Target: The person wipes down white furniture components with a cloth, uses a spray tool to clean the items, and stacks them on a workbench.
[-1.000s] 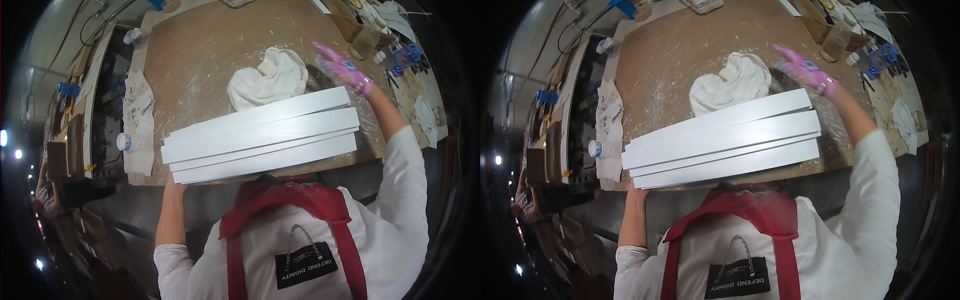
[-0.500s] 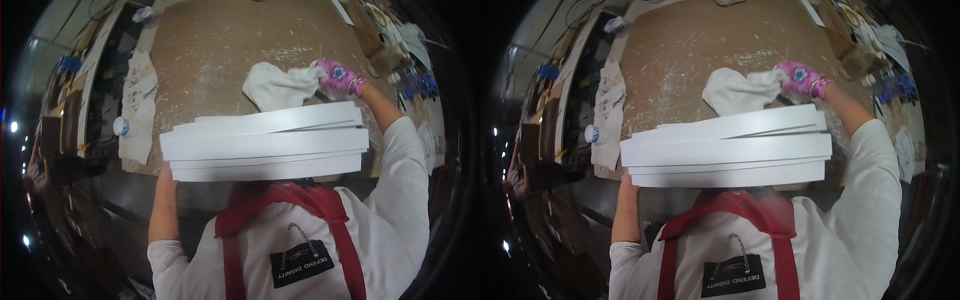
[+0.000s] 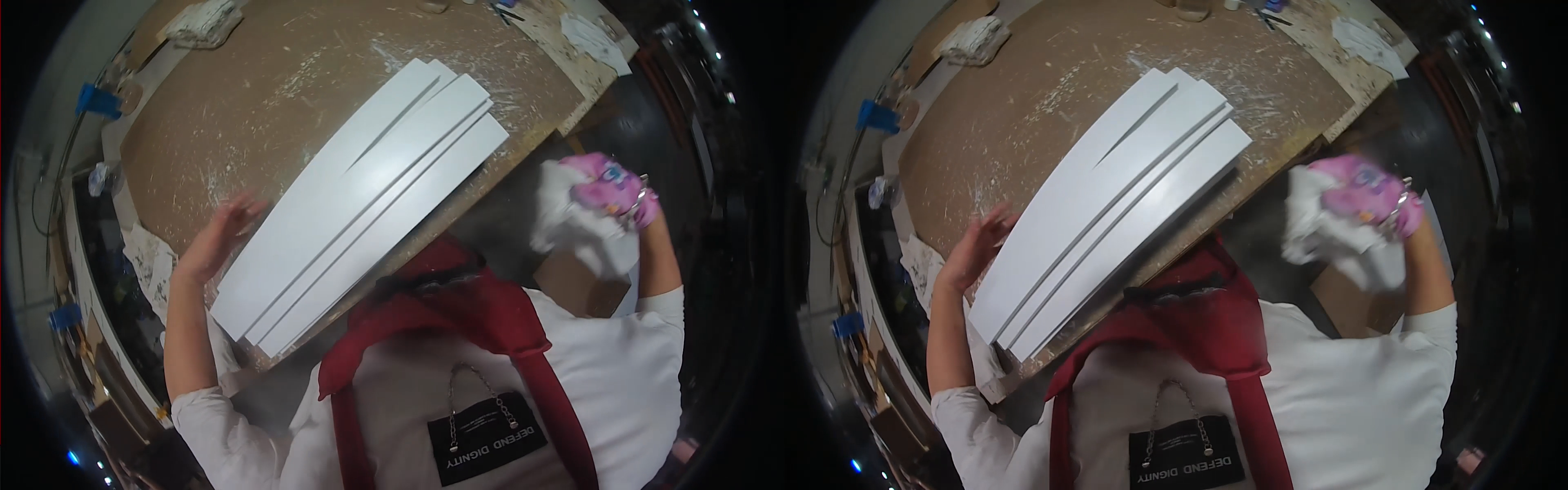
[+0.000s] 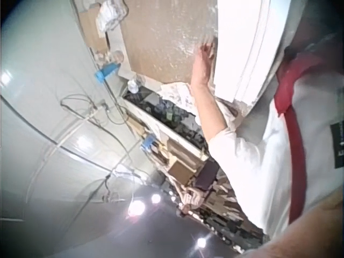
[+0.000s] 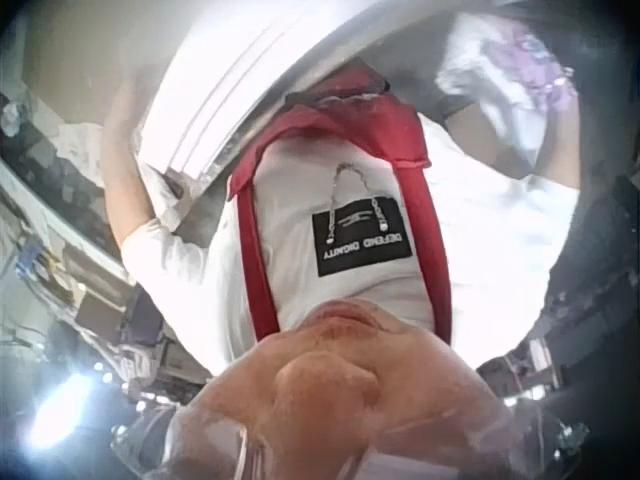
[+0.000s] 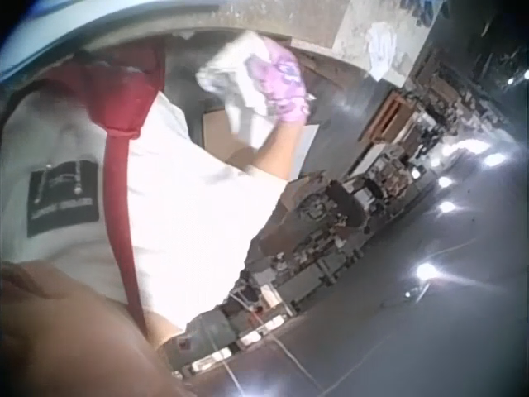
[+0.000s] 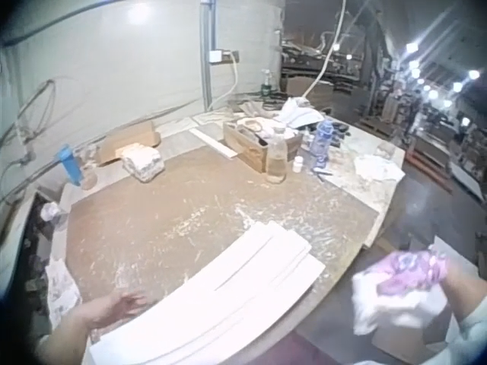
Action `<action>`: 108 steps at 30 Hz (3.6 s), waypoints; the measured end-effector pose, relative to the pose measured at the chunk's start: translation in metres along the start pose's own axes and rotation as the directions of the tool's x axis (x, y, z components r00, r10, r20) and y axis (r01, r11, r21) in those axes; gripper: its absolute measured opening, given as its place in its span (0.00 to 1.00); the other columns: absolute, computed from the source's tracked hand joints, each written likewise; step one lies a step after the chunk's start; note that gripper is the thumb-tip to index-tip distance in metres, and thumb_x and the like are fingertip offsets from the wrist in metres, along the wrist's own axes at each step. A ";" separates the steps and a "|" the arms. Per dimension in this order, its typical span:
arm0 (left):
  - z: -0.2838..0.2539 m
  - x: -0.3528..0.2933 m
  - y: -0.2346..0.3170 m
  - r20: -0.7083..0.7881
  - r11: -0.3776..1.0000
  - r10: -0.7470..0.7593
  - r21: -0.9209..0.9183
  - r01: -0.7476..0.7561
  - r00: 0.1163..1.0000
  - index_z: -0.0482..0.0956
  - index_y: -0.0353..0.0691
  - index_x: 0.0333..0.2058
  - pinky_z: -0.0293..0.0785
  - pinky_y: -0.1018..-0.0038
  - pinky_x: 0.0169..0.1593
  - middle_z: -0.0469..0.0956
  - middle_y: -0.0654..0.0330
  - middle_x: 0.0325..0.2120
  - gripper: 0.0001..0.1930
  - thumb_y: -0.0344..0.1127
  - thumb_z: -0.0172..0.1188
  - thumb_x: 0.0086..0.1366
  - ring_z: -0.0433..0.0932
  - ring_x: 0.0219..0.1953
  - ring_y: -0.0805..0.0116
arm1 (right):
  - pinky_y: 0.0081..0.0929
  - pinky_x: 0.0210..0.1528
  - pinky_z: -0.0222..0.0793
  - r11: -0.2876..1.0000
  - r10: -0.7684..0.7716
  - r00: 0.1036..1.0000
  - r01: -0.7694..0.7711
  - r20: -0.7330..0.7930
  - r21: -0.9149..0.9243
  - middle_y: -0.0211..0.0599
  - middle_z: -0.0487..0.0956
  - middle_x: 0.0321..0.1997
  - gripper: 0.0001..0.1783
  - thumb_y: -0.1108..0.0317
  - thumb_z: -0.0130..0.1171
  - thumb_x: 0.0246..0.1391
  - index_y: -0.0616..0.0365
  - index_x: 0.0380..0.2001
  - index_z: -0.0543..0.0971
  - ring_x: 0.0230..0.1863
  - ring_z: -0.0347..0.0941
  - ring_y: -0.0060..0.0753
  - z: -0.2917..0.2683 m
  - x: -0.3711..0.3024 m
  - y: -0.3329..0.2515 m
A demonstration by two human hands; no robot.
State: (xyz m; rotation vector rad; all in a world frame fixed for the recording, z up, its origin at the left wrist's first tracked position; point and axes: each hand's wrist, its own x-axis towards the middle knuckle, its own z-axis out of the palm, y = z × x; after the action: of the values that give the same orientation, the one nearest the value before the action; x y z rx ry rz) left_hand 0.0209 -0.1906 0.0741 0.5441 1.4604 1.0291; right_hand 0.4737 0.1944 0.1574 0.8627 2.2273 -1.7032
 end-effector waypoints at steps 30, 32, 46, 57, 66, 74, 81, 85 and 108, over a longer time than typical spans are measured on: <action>-0.052 0.133 0.085 0.019 0.904 -0.337 0.285 0.318 0.941 0.69 0.32 0.55 0.72 0.76 0.49 0.75 0.55 0.48 0.31 0.55 0.48 0.65 0.74 0.47 0.70 | 0.28 0.37 0.68 0.824 -0.567 0.815 0.563 0.120 0.067 0.37 0.76 0.30 0.10 0.64 0.61 0.47 0.60 0.28 0.76 0.32 0.71 0.30 0.269 0.255 -0.024; -0.073 0.152 0.089 0.028 0.907 -0.351 0.256 0.333 0.936 0.67 0.32 0.56 0.72 0.78 0.48 0.74 0.54 0.48 0.36 0.61 0.45 0.65 0.74 0.47 0.69 | 0.28 0.35 0.68 0.813 -0.578 0.811 0.566 0.085 0.136 0.36 0.75 0.28 0.10 0.65 0.61 0.47 0.60 0.26 0.75 0.30 0.71 0.29 0.262 0.284 -0.026; -0.165 0.206 0.112 -0.088 0.930 -0.307 0.182 0.318 0.948 0.72 0.32 0.51 0.78 0.74 0.42 0.79 0.53 0.42 0.26 0.48 0.55 0.62 0.80 0.40 0.68 | 0.26 0.43 0.68 0.715 -0.469 0.879 0.438 -0.091 0.545 0.33 0.76 0.36 0.08 0.67 0.59 0.52 0.58 0.34 0.77 0.40 0.71 0.24 0.251 0.380 -0.043; 0.017 0.087 0.140 -0.106 0.664 0.609 0.609 -0.433 0.786 0.77 0.37 0.39 0.70 0.79 0.39 0.79 0.61 0.33 0.14 0.42 0.50 0.67 0.75 0.33 0.73 | 0.31 0.56 0.68 0.213 -0.230 0.921 0.362 -0.314 0.907 0.42 0.74 0.52 0.17 0.68 0.51 0.58 0.64 0.49 0.72 0.52 0.71 0.34 0.143 0.182 0.006; 0.189 0.170 0.062 0.431 0.523 0.566 0.472 -0.710 0.703 0.79 0.35 0.36 0.72 0.68 0.40 0.78 0.48 0.32 0.16 0.44 0.53 0.63 0.77 0.35 0.59 | 0.31 0.59 0.62 0.610 -0.177 0.836 0.508 -0.520 0.608 0.41 0.74 0.50 0.18 0.70 0.49 0.57 0.66 0.49 0.71 0.53 0.70 0.34 0.105 0.045 0.044; 0.203 0.132 0.215 0.350 0.222 0.849 0.445 -0.868 0.396 0.73 0.32 0.47 0.68 0.70 0.51 0.76 0.51 0.40 0.20 0.43 0.52 0.65 0.74 0.46 0.61 | 0.28 0.58 0.62 0.706 -0.659 0.389 0.022 -0.644 -0.708 0.42 0.72 0.54 0.23 0.63 0.51 0.57 0.64 0.53 0.70 0.55 0.68 0.34 -0.059 -0.030 0.084; 0.121 0.027 0.040 -0.695 0.832 0.545 0.378 -0.406 0.469 0.78 0.35 0.42 0.69 0.79 0.45 0.79 0.61 0.36 0.14 0.40 0.53 0.66 0.75 0.38 0.76 | 0.29 0.58 0.61 0.836 -0.547 0.709 0.492 -0.445 -0.243 0.38 0.73 0.54 0.24 0.60 0.50 0.59 0.64 0.55 0.68 0.54 0.68 0.33 -0.130 0.107 0.058; 0.145 -0.059 -0.102 -0.990 0.961 0.094 0.062 -0.268 0.106 0.76 0.40 0.39 0.64 0.82 0.35 0.76 0.66 0.30 0.10 0.39 0.52 0.66 0.71 0.32 0.80 | 0.31 0.62 0.57 0.406 -0.773 0.634 0.516 0.017 -0.755 0.39 0.69 0.59 0.31 0.51 0.49 0.58 0.59 0.59 0.65 0.60 0.64 0.38 -0.110 0.233 0.088; 0.402 -0.181 -0.355 -0.898 0.782 -0.432 -0.420 -0.461 0.084 0.77 0.39 0.40 0.69 0.78 0.41 0.79 0.63 0.31 0.10 0.37 0.54 0.65 0.76 0.35 0.75 | 0.35 0.58 0.65 0.057 -0.768 0.022 0.998 0.640 0.034 0.36 0.77 0.47 0.23 0.63 0.48 0.56 0.46 0.57 0.68 0.52 0.72 0.39 0.410 0.144 -0.041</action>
State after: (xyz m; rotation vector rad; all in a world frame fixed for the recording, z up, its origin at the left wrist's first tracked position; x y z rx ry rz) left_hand 0.5202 -0.4042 -0.0847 -1.0279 2.0468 2.0360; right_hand 0.2605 -0.1486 -0.0086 -1.5008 2.6014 -1.1886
